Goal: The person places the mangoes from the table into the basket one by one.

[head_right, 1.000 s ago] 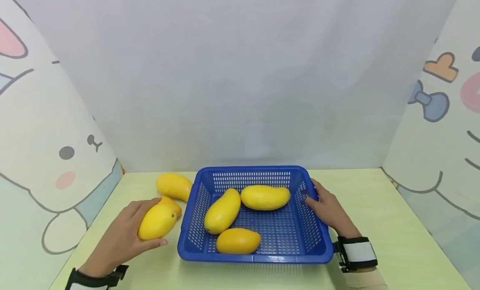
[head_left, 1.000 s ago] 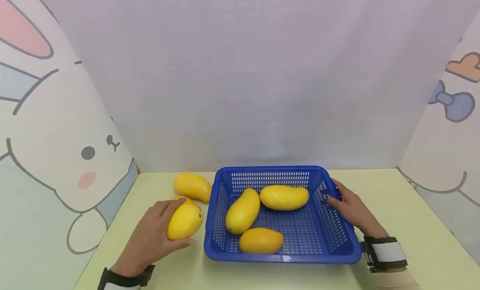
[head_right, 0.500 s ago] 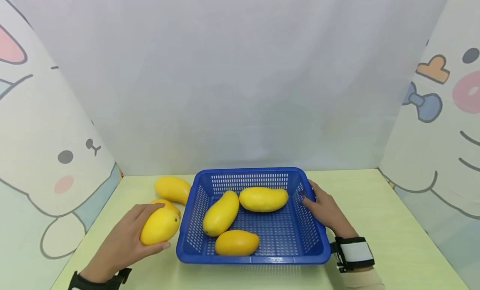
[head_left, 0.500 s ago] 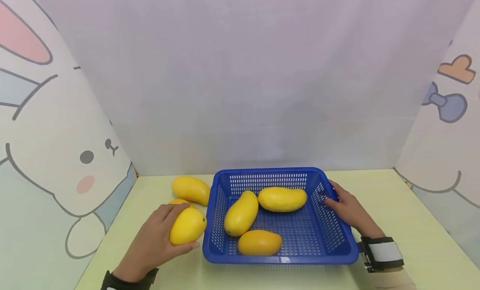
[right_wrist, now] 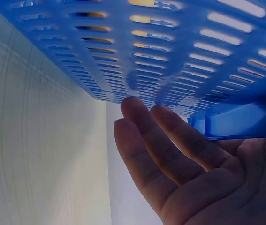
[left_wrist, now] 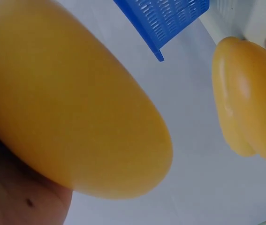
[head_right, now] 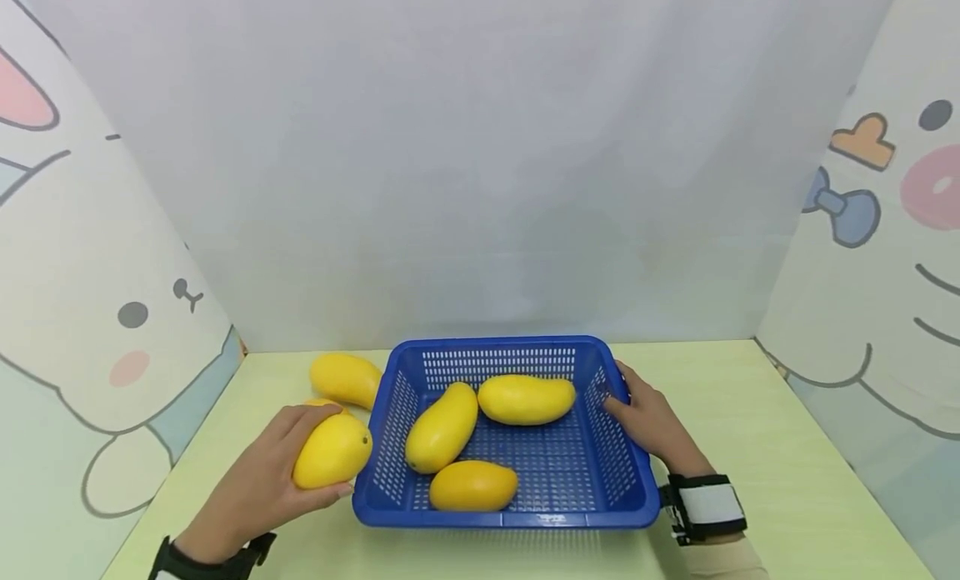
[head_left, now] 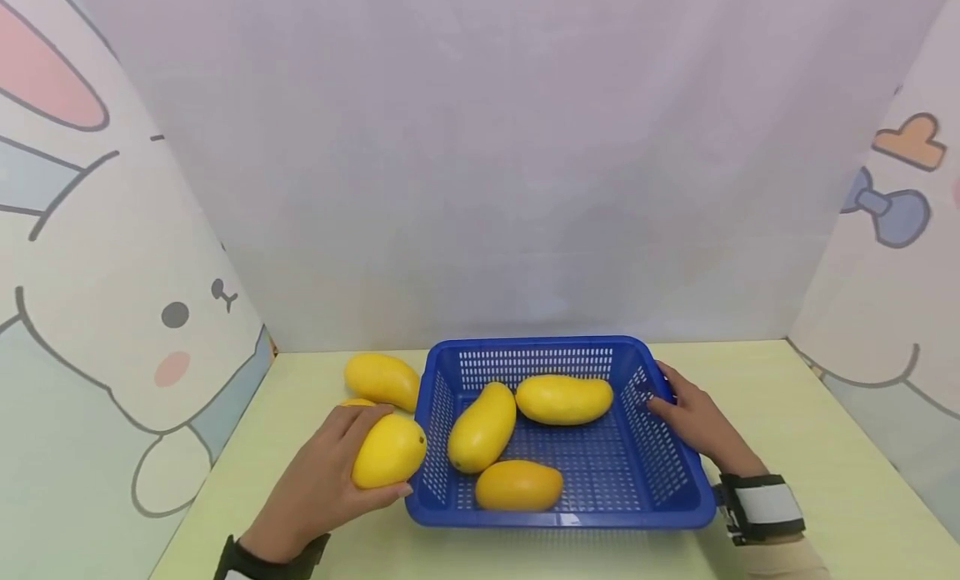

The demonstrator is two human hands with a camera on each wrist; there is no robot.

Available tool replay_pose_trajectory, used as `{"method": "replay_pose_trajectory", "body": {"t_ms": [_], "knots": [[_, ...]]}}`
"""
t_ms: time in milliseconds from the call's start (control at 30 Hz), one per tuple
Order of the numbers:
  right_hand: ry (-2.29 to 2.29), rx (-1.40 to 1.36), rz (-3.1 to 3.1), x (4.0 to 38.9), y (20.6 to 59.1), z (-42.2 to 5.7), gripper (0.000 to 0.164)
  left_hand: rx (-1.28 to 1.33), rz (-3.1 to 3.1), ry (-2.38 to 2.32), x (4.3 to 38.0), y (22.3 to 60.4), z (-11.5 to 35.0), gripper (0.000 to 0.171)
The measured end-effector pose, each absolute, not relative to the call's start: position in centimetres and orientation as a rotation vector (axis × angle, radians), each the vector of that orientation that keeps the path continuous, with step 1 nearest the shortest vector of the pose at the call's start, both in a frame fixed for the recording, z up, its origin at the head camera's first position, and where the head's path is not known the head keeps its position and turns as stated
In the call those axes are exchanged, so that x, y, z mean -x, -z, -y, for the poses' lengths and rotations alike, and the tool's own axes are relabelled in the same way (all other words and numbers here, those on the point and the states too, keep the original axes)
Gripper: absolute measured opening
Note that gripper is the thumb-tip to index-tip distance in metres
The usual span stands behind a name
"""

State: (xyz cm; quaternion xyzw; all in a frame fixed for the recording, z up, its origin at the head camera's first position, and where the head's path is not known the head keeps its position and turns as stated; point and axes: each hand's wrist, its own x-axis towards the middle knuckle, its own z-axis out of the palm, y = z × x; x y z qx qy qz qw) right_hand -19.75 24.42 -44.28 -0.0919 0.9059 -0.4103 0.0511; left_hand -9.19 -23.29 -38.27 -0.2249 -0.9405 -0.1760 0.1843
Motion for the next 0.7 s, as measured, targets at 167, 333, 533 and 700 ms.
{"method": "replay_pose_trajectory", "body": {"t_ms": [167, 333, 533, 700], "knots": [[1.237, 0.271, -2.755, 19.7, 44.3, -24.3, 0.067, 0.641, 2.649, 0.498, 9.1, 38.5, 23.0, 0.081], [1.243, 0.261, -2.745, 19.7, 44.4, -24.3, 0.067, 0.621, 2.657, 0.498, 9.1, 38.5, 22.5, 0.080], [1.250, 0.266, -2.747, 19.7, 44.6, -24.4, 0.067, 0.629, 2.647, 0.485, 9.3, 37.9, 21.7, 0.079], [1.230, 0.267, -2.768, 19.7, 44.4, -24.6, 0.067, 0.667, 2.599, 0.482, 9.8, 36.8, 20.6, 0.078]]}}
